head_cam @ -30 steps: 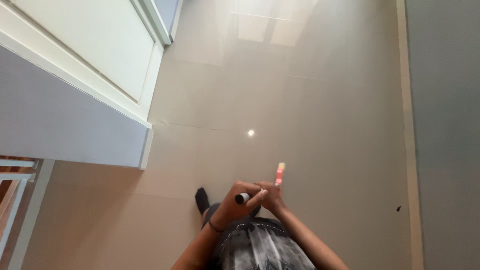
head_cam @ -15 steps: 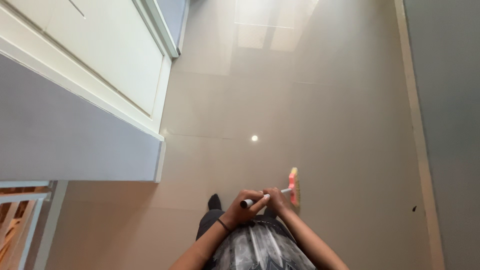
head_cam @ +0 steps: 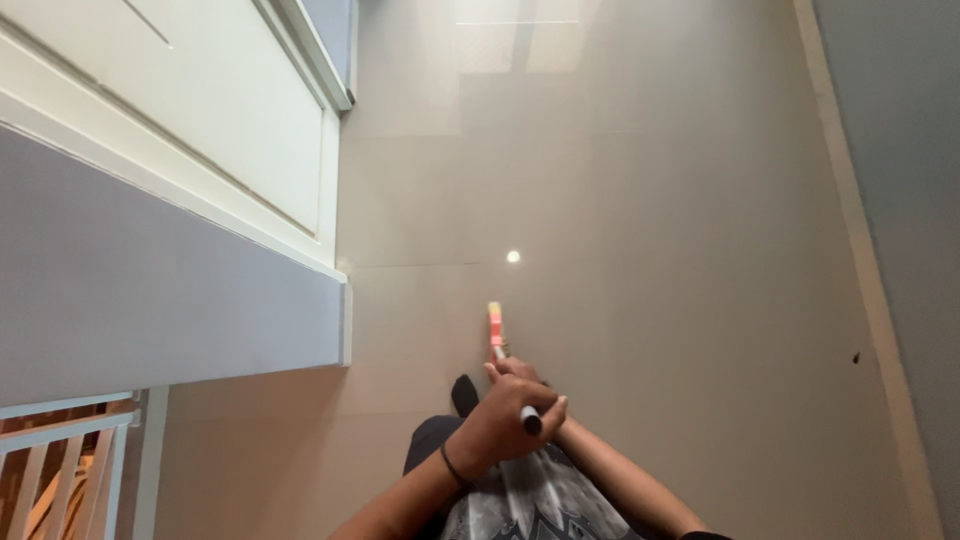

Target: The person sweeps a tiled floor using a broom, directing the tool along the baseboards and around doorway thresholds.

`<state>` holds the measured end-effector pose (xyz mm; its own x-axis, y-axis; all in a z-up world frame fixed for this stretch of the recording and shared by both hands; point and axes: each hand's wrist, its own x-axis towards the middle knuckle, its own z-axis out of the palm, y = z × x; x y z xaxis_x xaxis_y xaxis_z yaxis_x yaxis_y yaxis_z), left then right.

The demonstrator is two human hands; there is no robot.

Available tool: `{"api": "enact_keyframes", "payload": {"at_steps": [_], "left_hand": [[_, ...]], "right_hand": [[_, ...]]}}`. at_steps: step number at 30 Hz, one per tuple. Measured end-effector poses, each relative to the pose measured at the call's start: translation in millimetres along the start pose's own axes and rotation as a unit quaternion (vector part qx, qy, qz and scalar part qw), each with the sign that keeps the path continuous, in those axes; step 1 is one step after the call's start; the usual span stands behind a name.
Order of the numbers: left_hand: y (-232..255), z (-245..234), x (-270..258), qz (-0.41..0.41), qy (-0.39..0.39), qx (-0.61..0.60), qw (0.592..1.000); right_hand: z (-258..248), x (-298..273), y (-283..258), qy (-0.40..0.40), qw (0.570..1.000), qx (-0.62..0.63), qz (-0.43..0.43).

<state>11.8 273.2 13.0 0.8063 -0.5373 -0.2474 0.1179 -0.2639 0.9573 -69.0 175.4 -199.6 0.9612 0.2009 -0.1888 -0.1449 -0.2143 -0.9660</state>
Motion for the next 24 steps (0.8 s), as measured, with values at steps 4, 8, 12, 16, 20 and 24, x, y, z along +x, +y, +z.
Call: {"api": "enact_keyframes", "payload": {"at_steps": [4,8,12,16,20,24], "left_hand": [[-1,2,-3,0.025,0.012,0.077,0.997],[-3,5,1,0.073,0.057,0.095,0.991],[-5,-15,-6,0.017,0.065,0.057,0.996],[-4,-41,-22,0.032,0.12,0.065,0.99],[-17,-65,-35,0.019,0.111,-0.036,0.993],[-70,-86,-46,0.062,0.076,-0.08,0.992]], "right_hand": [[8,8,-22,-0.026,0.999,0.005,-0.022],[2,14,-29,-0.039,0.999,-0.003,-0.023],[-4,27,-37,-0.077,0.996,-0.025,0.02],[-6,40,-36,-0.141,0.984,-0.048,0.101],[-4,45,-8,-0.132,0.986,-0.09,0.054],[14,53,33,-0.105,0.966,-0.236,0.001]]}}
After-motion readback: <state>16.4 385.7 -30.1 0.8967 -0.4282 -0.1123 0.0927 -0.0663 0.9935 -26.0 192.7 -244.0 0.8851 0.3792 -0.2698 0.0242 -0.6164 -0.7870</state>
